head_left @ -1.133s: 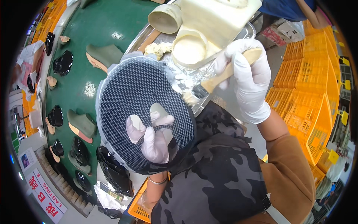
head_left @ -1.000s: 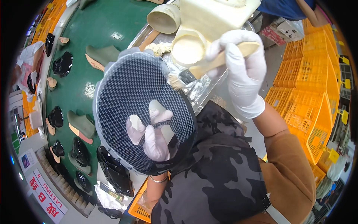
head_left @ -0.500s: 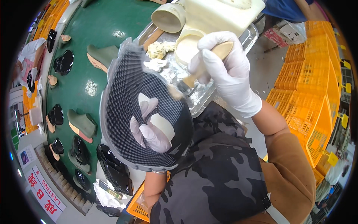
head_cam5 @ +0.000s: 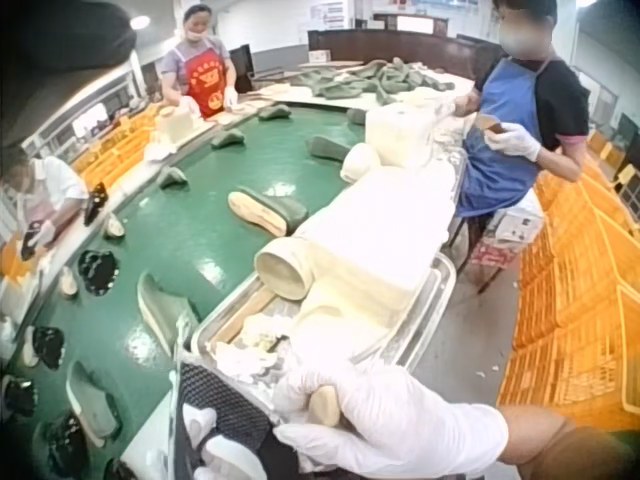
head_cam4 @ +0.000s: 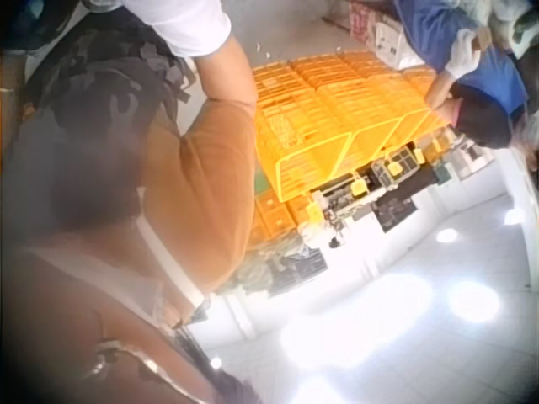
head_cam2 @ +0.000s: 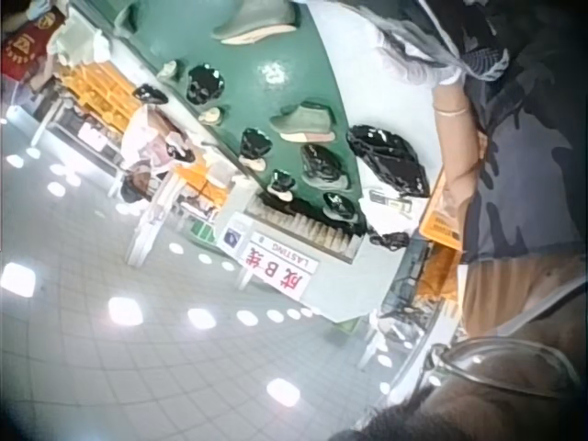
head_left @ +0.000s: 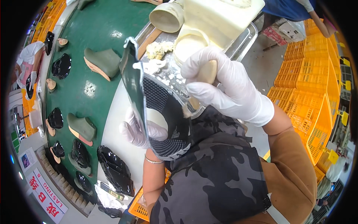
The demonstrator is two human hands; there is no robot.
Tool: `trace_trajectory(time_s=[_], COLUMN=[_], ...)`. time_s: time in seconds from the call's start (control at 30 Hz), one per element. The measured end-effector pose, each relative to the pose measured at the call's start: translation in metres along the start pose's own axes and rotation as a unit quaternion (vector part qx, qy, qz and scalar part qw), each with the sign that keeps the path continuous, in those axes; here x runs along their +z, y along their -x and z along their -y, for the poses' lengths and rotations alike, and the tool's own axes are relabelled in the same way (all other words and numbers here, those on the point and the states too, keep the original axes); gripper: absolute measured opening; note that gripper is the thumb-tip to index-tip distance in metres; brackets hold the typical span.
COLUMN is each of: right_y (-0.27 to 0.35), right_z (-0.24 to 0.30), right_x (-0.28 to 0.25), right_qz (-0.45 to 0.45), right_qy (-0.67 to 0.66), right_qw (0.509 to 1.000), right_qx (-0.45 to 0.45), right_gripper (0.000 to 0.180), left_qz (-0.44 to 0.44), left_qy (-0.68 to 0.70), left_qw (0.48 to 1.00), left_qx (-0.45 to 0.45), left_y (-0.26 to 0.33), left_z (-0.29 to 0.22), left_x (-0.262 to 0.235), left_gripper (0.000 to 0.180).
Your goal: The person applies a white adhesive substance to the bottom of black shoes using a brush. They repeatedly dip the brush into a container of glue and spread it evenly across the shoe soles, then place the treated shoes onto a green workbench.
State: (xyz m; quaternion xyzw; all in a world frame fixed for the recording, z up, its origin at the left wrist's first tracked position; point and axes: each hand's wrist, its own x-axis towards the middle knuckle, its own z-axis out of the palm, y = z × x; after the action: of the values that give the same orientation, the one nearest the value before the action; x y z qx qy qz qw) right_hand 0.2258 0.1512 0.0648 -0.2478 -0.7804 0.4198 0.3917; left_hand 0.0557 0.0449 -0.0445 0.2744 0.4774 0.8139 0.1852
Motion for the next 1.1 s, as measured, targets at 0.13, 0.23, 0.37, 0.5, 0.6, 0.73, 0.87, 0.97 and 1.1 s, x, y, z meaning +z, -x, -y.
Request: trace_trajectory(time_s=[0.13,0.23,0.37,0.5,0.6,0.73,0.87,0.97,1.1], right_y=[0.0,-0.006,0.001,0.004,0.007,0.019,0.024,0.023,0.024], right_z=[0.015,0.01,0.015,0.03,0.048,0.048,0.035,0.035,0.042], right_x=[0.001,0.002,0.001,-0.003,-0.003,-0.001,0.002,-0.001,0.004], right_qz=[-0.013,0.001,0.06,0.012,-0.041,-0.012,0.006,-0.054,-0.023], right_qy=[-0.159,-0.094,-0.023,-0.228,-0.372,-0.431,-0.36,-0.338,-0.394], right_qw=[0.985,0.996,0.998,0.973,0.919,0.884,0.924,0.929,0.912], right_qx=[0.059,-0.005,-0.01,0.038,0.127,0.179,0.126,0.139,0.115], right_gripper=[0.021,0.026,0.032,0.029,0.034,0.037,0.027,0.018,0.012], left_qz=[0.055,0.081,0.033,0.061,0.043,0.019,0.038,0.053,0.062], left_qy=[0.033,-0.065,0.151,0.089,0.025,0.015,0.04,0.023,-0.002], left_qw=[0.996,0.994,0.982,0.992,0.99,0.934,0.945,0.97,0.978], left_qx=[-0.057,0.037,-0.107,-0.058,0.134,0.356,0.324,0.234,0.201], left_y=[-0.005,-0.003,-0.008,-0.009,-0.015,-0.025,-0.024,-0.017,-0.014], left_z=[-0.009,-0.018,-0.023,-0.027,-0.016,0.001,-0.012,-0.016,-0.02], left_x=[-0.011,-0.001,-0.01,-0.02,-0.013,0.001,-0.01,-0.012,-0.014], left_gripper=[0.051,0.06,0.072,0.077,0.072,0.052,0.036,0.038,0.042])
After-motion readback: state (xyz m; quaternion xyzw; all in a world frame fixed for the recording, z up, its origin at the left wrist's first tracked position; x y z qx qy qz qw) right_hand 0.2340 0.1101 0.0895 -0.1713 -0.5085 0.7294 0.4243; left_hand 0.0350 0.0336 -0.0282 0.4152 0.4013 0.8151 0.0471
